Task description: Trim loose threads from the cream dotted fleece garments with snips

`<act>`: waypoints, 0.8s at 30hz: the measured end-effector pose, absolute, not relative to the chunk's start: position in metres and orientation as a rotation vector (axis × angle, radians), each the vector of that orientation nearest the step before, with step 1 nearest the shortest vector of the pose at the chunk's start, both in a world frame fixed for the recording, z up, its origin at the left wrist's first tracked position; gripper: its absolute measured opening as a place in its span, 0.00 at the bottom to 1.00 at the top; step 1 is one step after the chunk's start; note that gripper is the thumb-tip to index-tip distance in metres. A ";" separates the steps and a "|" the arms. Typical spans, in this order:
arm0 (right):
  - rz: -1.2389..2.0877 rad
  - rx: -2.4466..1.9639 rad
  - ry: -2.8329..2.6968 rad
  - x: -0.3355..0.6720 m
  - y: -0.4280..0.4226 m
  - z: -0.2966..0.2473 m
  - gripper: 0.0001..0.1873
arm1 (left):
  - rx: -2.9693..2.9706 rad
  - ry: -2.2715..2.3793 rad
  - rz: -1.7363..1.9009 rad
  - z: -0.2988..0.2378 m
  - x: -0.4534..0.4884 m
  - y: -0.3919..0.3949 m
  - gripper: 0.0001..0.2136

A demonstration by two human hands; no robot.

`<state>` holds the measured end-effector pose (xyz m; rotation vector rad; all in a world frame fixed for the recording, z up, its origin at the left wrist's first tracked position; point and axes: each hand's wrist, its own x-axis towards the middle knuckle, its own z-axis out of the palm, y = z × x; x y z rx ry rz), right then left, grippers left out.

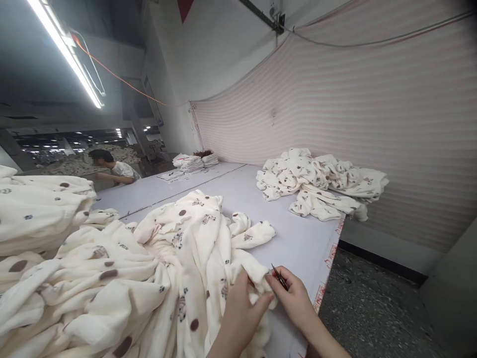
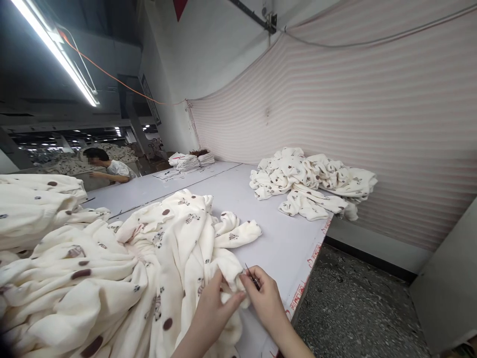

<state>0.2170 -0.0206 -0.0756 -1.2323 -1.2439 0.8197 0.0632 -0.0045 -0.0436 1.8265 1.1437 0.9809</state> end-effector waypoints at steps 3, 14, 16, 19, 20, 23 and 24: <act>0.757 -1.206 -1.282 0.213 -0.029 -0.072 0.14 | 1.628 1.100 1.028 -0.040 0.067 -0.003 0.08; 0.600 -1.181 -1.392 0.203 -0.036 -0.081 0.08 | 1.384 1.295 1.296 -0.067 0.054 -0.020 0.17; 0.505 -1.175 -1.441 0.202 -0.040 -0.086 0.08 | 1.611 1.507 1.481 -0.075 0.052 -0.024 0.18; 0.373 -1.129 -1.526 0.203 -0.045 -0.095 0.10 | 1.965 1.508 1.562 -0.080 0.048 -0.029 0.15; 0.338 -1.121 -1.554 0.203 -0.047 -0.097 0.11 | 2.031 1.477 1.520 -0.081 0.047 -0.030 0.13; 0.305 -1.147 -1.638 0.206 -0.051 -0.096 0.12 | 2.068 1.400 1.452 -0.080 0.045 -0.031 0.11; 0.329 -1.164 -1.667 0.207 -0.053 -0.093 0.12 | 2.054 1.379 1.472 -0.080 0.044 -0.030 0.11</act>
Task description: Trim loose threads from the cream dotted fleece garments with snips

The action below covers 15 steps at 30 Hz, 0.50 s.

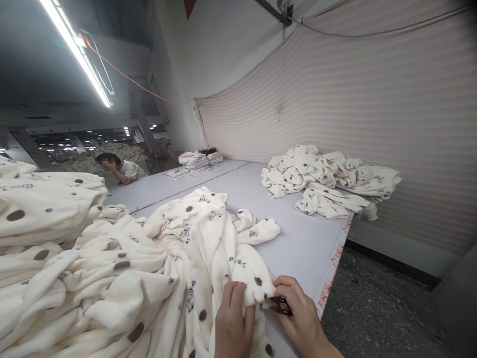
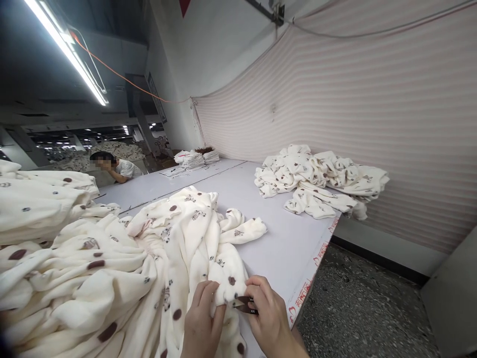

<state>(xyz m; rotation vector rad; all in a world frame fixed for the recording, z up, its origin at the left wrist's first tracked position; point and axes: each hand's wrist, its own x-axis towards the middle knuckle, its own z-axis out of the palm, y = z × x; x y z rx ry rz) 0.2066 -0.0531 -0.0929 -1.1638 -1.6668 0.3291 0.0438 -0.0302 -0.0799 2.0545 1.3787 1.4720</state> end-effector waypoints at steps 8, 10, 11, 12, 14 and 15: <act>0.513 -1.366 -1.618 0.205 -0.057 -0.075 0.15 | 1.953 1.300 1.662 -0.084 0.041 -0.031 0.11; 0.465 -1.317 -1.543 0.204 -0.050 -0.076 0.11 | 1.893 1.249 1.643 -0.079 0.042 -0.031 0.13; 0.431 -1.286 -1.514 0.203 -0.045 -0.077 0.11 | 1.860 1.198 1.571 -0.076 0.042 -0.031 0.13; 0.396 -1.261 -1.492 0.202 -0.040 -0.077 0.10 | 1.818 1.134 1.452 -0.073 0.042 -0.030 0.11; 0.337 -1.254 -1.461 0.200 -0.031 -0.075 0.07 | 1.652 0.998 1.169 -0.066 0.042 -0.028 0.10; 0.323 -1.273 -1.452 0.199 -0.026 -0.074 0.05 | 1.524 0.941 1.057 -0.063 0.042 -0.027 0.11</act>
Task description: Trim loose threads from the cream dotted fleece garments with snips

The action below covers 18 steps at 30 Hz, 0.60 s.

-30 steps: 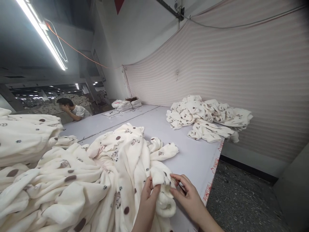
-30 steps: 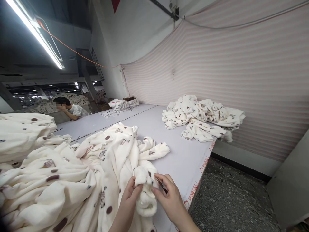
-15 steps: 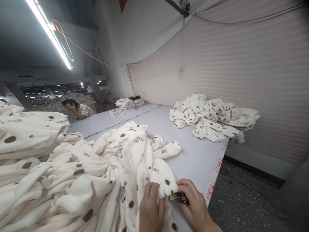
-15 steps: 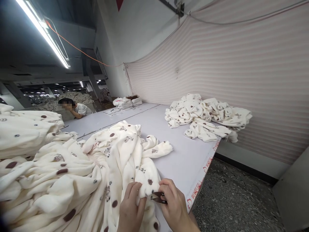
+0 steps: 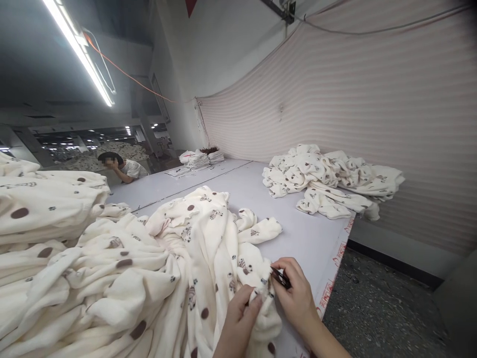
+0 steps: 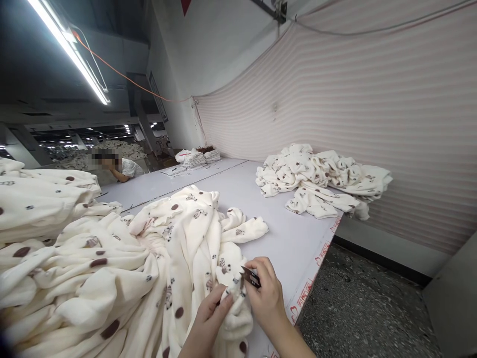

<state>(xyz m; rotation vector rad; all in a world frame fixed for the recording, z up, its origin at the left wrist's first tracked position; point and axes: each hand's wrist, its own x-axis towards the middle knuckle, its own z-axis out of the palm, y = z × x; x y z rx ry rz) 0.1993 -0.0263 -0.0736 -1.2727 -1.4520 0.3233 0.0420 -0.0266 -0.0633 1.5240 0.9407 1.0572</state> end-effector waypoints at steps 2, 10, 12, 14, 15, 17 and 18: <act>0.340 -1.337 -1.459 0.199 -0.021 -0.070 0.02 | 1.235 0.867 0.952 -0.060 0.042 -0.024 0.14; 0.704 -1.409 -1.712 0.217 -0.039 -0.054 0.01 | 0.815 0.724 0.962 -0.065 0.040 -0.023 0.16; 0.784 -1.355 -1.735 0.220 -0.045 -0.050 0.06 | 0.794 0.692 0.945 -0.067 0.039 -0.022 0.15; 0.823 -1.327 -1.737 0.221 -0.048 -0.047 0.11 | 0.779 0.644 0.916 -0.067 0.038 -0.022 0.14; 0.817 -1.335 -1.738 0.220 -0.049 -0.046 0.12 | 0.776 0.616 0.900 -0.067 0.038 -0.021 0.14; 0.771 -1.379 -1.742 0.217 -0.049 -0.045 0.13 | 0.781 0.568 0.875 -0.067 0.037 -0.022 0.14; 0.746 -1.401 -1.743 0.216 -0.047 -0.045 0.13 | 0.785 0.549 0.866 -0.067 0.037 -0.022 0.14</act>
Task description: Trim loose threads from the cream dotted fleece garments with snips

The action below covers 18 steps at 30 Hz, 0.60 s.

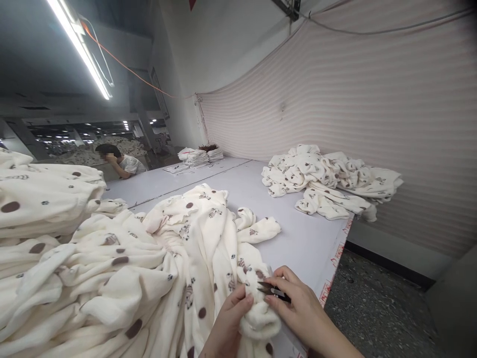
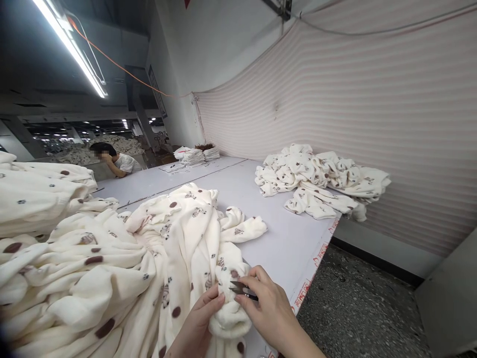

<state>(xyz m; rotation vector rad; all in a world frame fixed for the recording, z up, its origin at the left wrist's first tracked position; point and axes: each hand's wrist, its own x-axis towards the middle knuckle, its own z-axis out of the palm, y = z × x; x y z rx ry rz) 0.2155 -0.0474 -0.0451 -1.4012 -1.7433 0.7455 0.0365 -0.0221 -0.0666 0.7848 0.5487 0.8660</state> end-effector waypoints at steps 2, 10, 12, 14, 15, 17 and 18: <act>0.722 -1.428 -1.728 0.213 -0.044 -0.046 0.12 | 0.794 0.517 0.856 -0.067 0.035 -0.023 0.16; 0.674 -1.495 -1.768 0.216 -0.045 -0.044 0.12 | 0.826 0.554 0.849 -0.067 0.035 -0.023 0.15; 0.591 -1.530 -1.817 0.214 -0.049 -0.039 0.13 | 0.848 0.561 0.843 -0.067 0.035 -0.024 0.14; 0.553 -1.568 -1.825 0.213 -0.049 -0.036 0.12 | 0.862 0.574 0.835 -0.067 0.035 -0.024 0.14; 0.563 -1.581 -1.811 0.212 -0.048 -0.035 0.12 | 0.863 0.584 0.835 -0.067 0.035 -0.024 0.14; 0.624 -1.578 -1.774 0.212 -0.046 -0.035 0.12 | 0.862 0.592 0.834 -0.068 0.035 -0.023 0.14; 0.659 -1.563 -1.764 0.211 -0.045 -0.036 0.11 | 0.862 0.586 0.830 -0.068 0.035 -0.023 0.14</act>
